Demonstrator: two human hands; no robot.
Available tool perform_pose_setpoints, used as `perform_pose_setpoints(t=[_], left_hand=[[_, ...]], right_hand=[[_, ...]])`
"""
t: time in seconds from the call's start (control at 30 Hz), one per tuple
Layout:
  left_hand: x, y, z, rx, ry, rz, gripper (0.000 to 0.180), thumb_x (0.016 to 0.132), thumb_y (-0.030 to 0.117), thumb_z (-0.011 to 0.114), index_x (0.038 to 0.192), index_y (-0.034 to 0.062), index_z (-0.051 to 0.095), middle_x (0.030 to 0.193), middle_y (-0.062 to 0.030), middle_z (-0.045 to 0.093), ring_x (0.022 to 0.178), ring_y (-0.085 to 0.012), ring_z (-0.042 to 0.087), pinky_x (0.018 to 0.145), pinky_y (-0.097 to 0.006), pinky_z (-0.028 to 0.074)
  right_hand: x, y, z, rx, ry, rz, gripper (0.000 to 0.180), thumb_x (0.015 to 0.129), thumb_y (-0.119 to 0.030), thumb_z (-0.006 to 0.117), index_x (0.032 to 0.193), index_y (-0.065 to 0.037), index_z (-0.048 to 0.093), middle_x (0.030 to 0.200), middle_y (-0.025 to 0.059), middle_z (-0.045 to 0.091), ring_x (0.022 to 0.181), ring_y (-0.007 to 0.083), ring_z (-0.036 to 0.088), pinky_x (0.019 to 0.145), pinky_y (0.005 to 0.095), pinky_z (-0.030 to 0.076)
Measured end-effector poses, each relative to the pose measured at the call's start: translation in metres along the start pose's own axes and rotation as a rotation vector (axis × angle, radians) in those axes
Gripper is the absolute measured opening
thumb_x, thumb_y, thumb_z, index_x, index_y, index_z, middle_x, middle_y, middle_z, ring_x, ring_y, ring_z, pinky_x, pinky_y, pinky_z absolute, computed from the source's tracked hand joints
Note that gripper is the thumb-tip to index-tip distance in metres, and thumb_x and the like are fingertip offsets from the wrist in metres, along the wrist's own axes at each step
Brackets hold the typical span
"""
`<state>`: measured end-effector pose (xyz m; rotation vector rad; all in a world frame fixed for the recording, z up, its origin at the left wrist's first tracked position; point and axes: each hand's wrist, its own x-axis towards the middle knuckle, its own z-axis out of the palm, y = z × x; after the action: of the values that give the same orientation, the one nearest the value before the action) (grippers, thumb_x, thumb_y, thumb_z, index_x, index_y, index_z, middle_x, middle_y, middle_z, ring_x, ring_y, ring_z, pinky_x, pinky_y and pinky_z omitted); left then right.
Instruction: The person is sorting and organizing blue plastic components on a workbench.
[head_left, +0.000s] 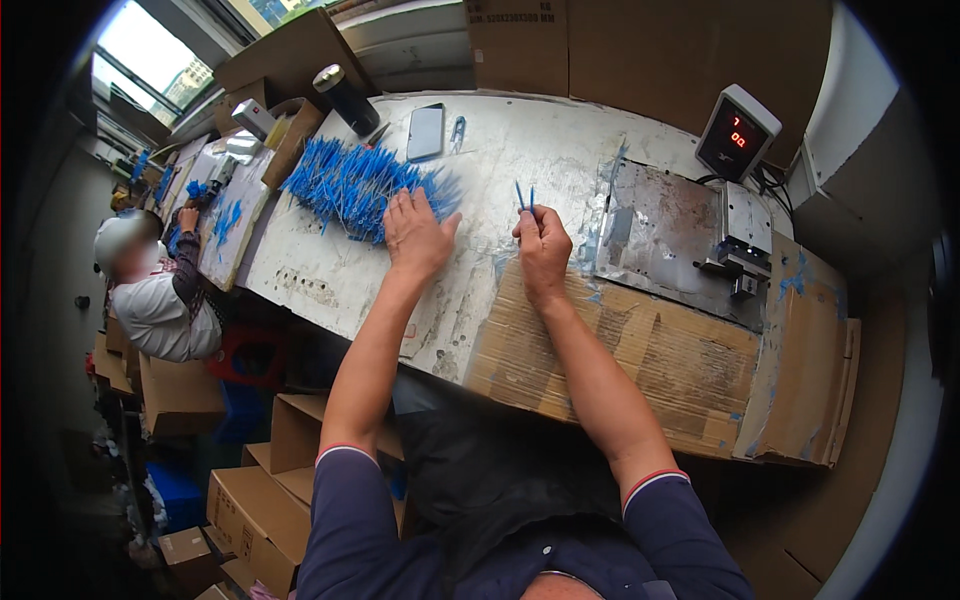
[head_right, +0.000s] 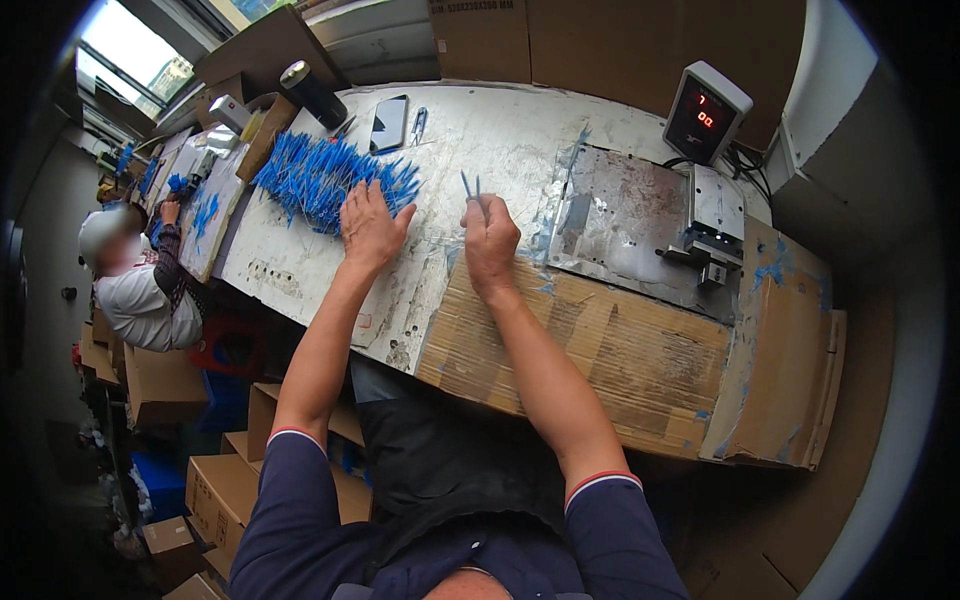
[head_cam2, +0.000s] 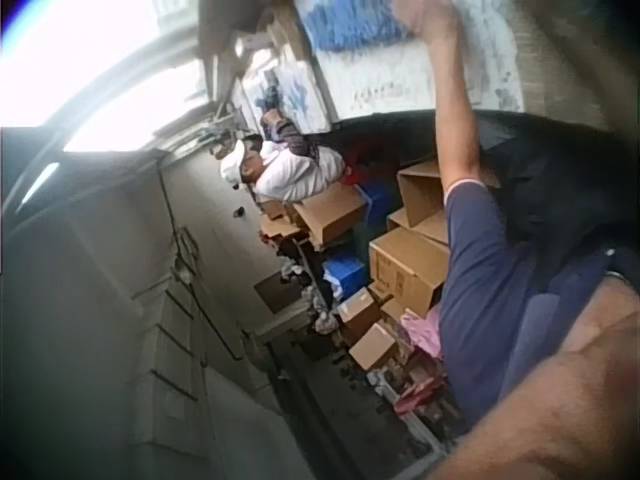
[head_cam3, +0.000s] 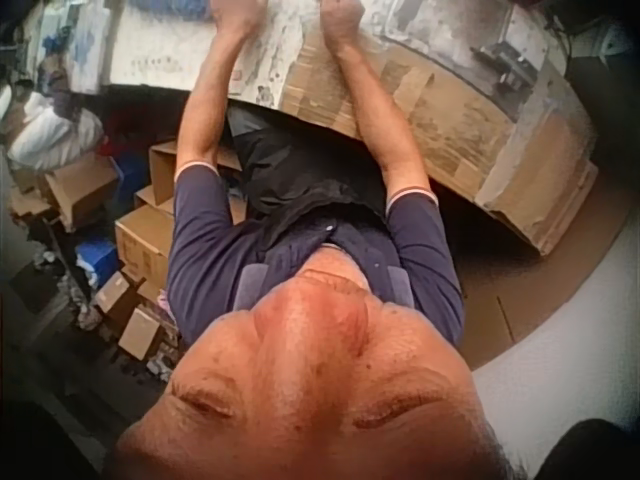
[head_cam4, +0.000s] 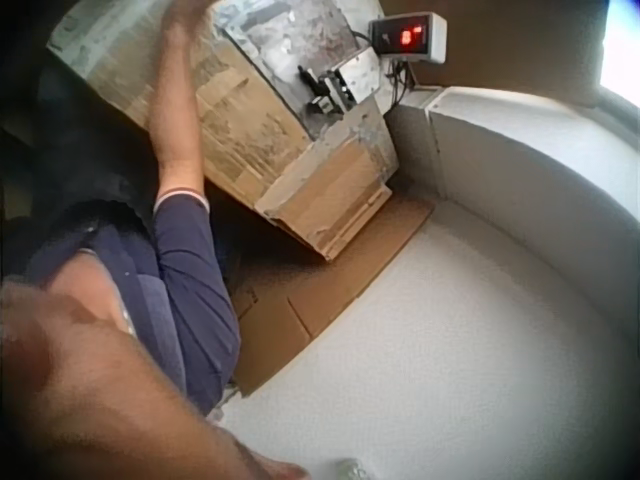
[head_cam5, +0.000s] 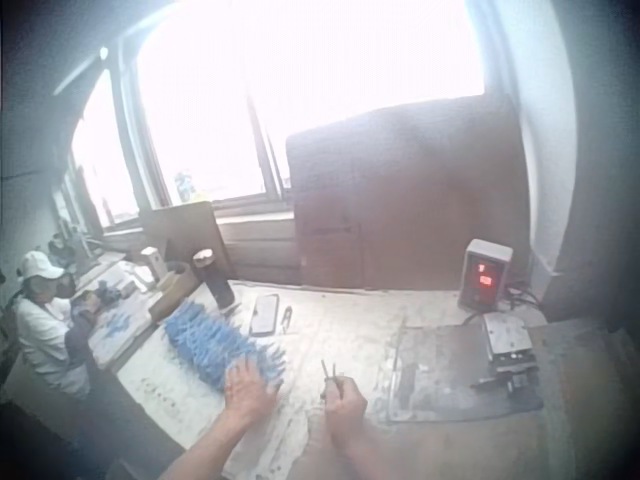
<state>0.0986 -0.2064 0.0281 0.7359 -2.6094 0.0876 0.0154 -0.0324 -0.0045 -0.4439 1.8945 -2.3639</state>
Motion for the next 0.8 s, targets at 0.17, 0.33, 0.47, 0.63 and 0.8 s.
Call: perform_pose_setpoints(t=[0.17,0.33,0.47,0.63,0.8], left_hand=[[0.024,-0.007,-0.004,0.299,-0.200,-0.117,0.081,0.089,0.044,0.074,0.145,-0.0053,0.043,0.141,-0.0277,0.054,0.133,-0.0388,0.050,0.111,-0.048,0.035],[0.046,-0.014,-0.014,0.385,-0.396,-0.170,0.074,0.089,0.033,0.070,0.141,-0.0115,0.045,0.127,-0.0254,0.063,0.123,-0.0359,0.058,0.105,-0.048,0.039],[0.050,-0.012,-0.019,0.297,-0.384,-0.243,0.085,0.083,0.048,0.079,0.138,-0.0086,0.047,0.134,-0.0244,0.061,0.126,-0.0360,0.058,0.107,-0.046,0.042],[0.054,-0.025,-0.018,0.232,-0.324,-0.306,0.047,0.079,0.034,0.078,0.111,0.0002,0.073,0.124,-0.0211,0.068,0.123,-0.0368,0.061,0.104,-0.046,0.045],[0.039,-0.014,-0.023,0.124,-0.304,-0.159,0.045,0.078,0.033,0.079,0.109,0.0024,0.071,0.121,-0.0205,0.069,0.119,-0.0367,0.062,0.102,-0.047,0.044]], right_hand=[[-0.001,-0.004,-0.001,0.007,-0.049,0.054,0.020,0.100,-0.016,0.060,0.100,0.002,0.068,0.076,0.0061,0.069,0.069,0.0124,0.061,0.067,0.0296,0.050],[0.004,0.006,-0.001,0.090,-0.057,0.164,0.019,0.099,-0.016,0.061,0.096,0.001,0.069,0.075,0.0047,0.068,0.068,0.0108,0.059,0.065,0.0291,0.048],[0.004,0.004,-0.001,0.124,-0.064,0.169,0.017,0.099,-0.015,0.062,0.093,-0.001,0.068,0.072,0.0023,0.066,0.060,0.0085,0.055,0.057,0.0274,0.045],[0.000,-0.001,0.000,0.220,-0.102,0.200,0.017,0.101,-0.016,0.061,0.098,0.000,0.066,0.071,0.0031,0.064,0.049,0.0054,0.052,0.043,0.0240,0.044],[0.002,0.000,-0.003,0.225,-0.092,0.211,0.016,0.101,-0.016,0.061,0.098,-0.001,0.066,0.072,0.0028,0.063,0.050,0.0053,0.052,0.043,0.0241,0.044]])
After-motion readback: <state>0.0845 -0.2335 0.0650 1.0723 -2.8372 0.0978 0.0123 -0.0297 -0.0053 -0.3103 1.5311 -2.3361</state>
